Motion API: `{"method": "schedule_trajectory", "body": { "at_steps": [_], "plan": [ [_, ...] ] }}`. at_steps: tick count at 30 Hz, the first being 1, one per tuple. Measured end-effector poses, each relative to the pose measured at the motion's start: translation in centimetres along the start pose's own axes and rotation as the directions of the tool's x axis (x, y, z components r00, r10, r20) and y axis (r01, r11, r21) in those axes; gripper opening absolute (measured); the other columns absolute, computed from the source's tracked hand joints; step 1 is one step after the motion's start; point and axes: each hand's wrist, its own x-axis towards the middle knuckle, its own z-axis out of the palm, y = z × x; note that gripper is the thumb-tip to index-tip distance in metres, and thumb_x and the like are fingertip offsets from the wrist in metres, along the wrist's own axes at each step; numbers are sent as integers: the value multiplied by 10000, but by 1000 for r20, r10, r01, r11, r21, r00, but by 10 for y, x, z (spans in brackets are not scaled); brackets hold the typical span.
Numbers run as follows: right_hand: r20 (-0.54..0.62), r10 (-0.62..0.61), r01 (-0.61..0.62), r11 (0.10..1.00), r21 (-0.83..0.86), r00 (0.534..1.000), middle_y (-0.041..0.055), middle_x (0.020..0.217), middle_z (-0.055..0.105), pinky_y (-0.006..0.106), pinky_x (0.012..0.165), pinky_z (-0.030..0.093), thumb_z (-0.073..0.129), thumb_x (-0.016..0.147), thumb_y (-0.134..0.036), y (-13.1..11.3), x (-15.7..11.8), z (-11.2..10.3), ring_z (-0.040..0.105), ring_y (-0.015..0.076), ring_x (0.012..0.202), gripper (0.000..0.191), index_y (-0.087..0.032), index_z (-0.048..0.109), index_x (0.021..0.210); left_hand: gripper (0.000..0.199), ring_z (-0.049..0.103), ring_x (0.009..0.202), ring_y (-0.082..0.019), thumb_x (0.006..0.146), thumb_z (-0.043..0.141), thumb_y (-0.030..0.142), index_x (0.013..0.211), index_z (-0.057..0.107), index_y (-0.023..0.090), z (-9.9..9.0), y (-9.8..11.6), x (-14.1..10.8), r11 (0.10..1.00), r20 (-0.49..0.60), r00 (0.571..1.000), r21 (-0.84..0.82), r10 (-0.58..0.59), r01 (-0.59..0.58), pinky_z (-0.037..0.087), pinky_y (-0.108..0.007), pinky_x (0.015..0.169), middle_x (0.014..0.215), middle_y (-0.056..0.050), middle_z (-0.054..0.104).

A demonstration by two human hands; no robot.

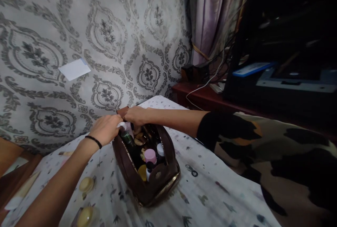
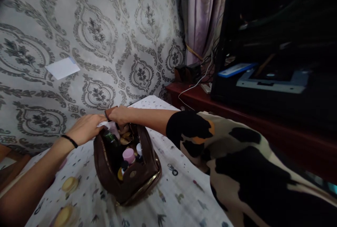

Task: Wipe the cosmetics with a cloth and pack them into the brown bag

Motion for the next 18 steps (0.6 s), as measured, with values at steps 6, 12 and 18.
{"method": "schedule_trajectory", "body": {
  "at_steps": [6,12,18],
  "plan": [
    [26,95,-94,995,-45,995,132,1080,711,317,832,457,762,706,-227,-1,-8,-7,636,278,1067,357,-107,682,1032,269,664,975,-223,765,489,129,840,725,234,6,-13,17,965,-45,987,-207,157,-163,474,-303,888,954,-41,745],
    [24,81,-81,997,-13,996,110,1067,716,311,812,447,743,724,-230,1,-13,-7,642,267,1045,338,-138,687,1044,258,656,956,-220,767,498,223,878,730,220,11,-24,18,889,-78,972,-394,223,-235,474,-313,904,966,-30,746],
    [23,106,-106,994,25,994,112,962,730,299,744,452,734,719,-224,0,-21,-15,659,257,924,296,-110,709,991,360,645,1040,-257,756,520,328,1027,715,193,11,-29,12,787,-96,984,-591,152,-179,482,-340,909,1120,-61,724]
  ]
}}
